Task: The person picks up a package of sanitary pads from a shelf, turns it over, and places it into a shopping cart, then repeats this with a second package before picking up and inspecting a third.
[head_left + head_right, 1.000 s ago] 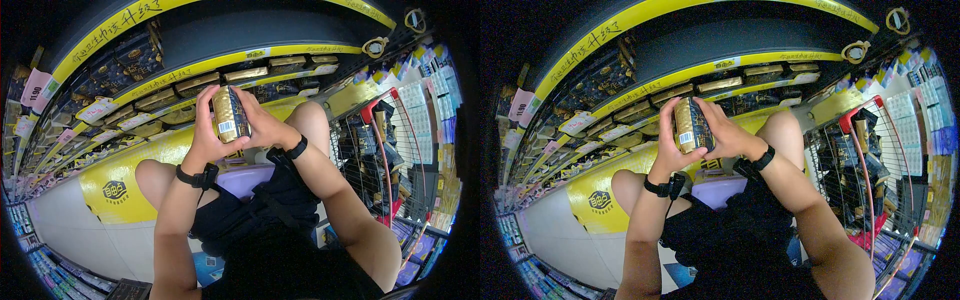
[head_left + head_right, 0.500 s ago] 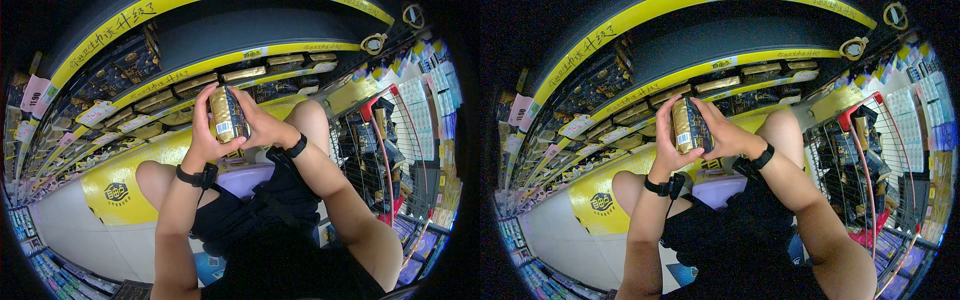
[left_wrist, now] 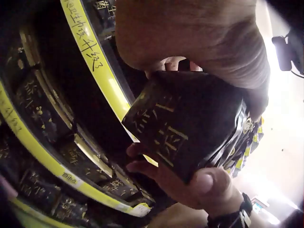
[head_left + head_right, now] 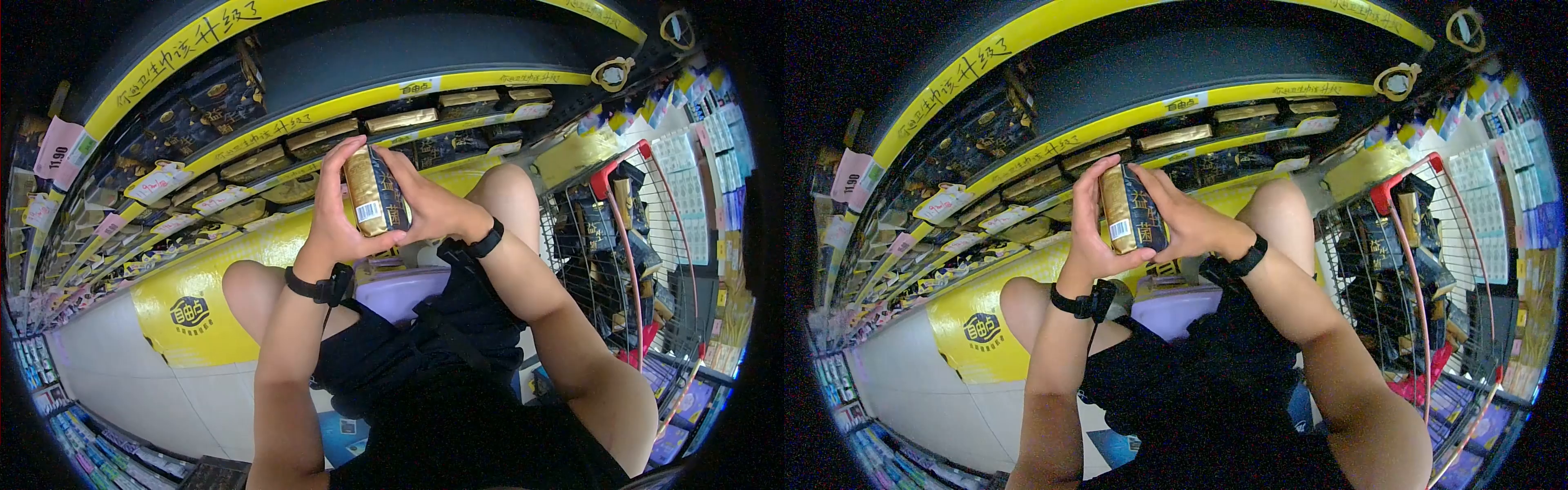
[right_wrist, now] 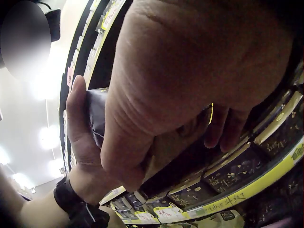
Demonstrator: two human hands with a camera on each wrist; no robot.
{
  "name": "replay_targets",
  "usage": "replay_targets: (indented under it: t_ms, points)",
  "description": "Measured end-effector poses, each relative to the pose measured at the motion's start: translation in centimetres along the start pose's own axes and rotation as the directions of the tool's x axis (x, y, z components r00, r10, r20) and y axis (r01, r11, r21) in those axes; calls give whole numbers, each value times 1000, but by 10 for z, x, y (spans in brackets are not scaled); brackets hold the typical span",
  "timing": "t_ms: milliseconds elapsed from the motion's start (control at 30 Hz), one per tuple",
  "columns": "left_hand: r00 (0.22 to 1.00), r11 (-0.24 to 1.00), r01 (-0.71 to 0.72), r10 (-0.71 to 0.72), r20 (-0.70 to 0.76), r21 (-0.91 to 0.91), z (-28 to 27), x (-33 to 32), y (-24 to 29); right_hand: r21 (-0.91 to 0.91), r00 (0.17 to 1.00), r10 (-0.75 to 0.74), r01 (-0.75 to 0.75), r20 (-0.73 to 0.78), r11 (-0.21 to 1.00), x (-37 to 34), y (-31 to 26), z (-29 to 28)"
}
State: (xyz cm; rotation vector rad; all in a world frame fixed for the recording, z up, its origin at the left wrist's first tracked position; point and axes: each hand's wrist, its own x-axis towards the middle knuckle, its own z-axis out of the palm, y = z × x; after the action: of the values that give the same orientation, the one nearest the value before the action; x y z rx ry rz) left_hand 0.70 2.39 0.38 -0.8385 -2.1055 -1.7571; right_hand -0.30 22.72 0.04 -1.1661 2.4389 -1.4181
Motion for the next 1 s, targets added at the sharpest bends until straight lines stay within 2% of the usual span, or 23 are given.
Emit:
replay_targets:
  t_ms: [100,300,567,700,1000]
  points:
    - [997,995,-79,78,20,66,0,0,-1,-7,1000,1,-1,3,1000,1,-2,0]
    - [998,1000,7,-8,61,18,-2,-1,-2,-48,1000,8,-8,-11,999,-2,0,2]
    - [997,991,-25,15,76,134,-3,1,7,-41,999,14,-16,-34,999,-2,1,7]
    - [995,977,-10,-12,101,212,-4,1,12,-114,998,-14,8,-53,993,-4,3,9]
    - [995,970,11,-34,91,242,-3,0,16,-134,998,1,-10,-61,991,-4,5,11]
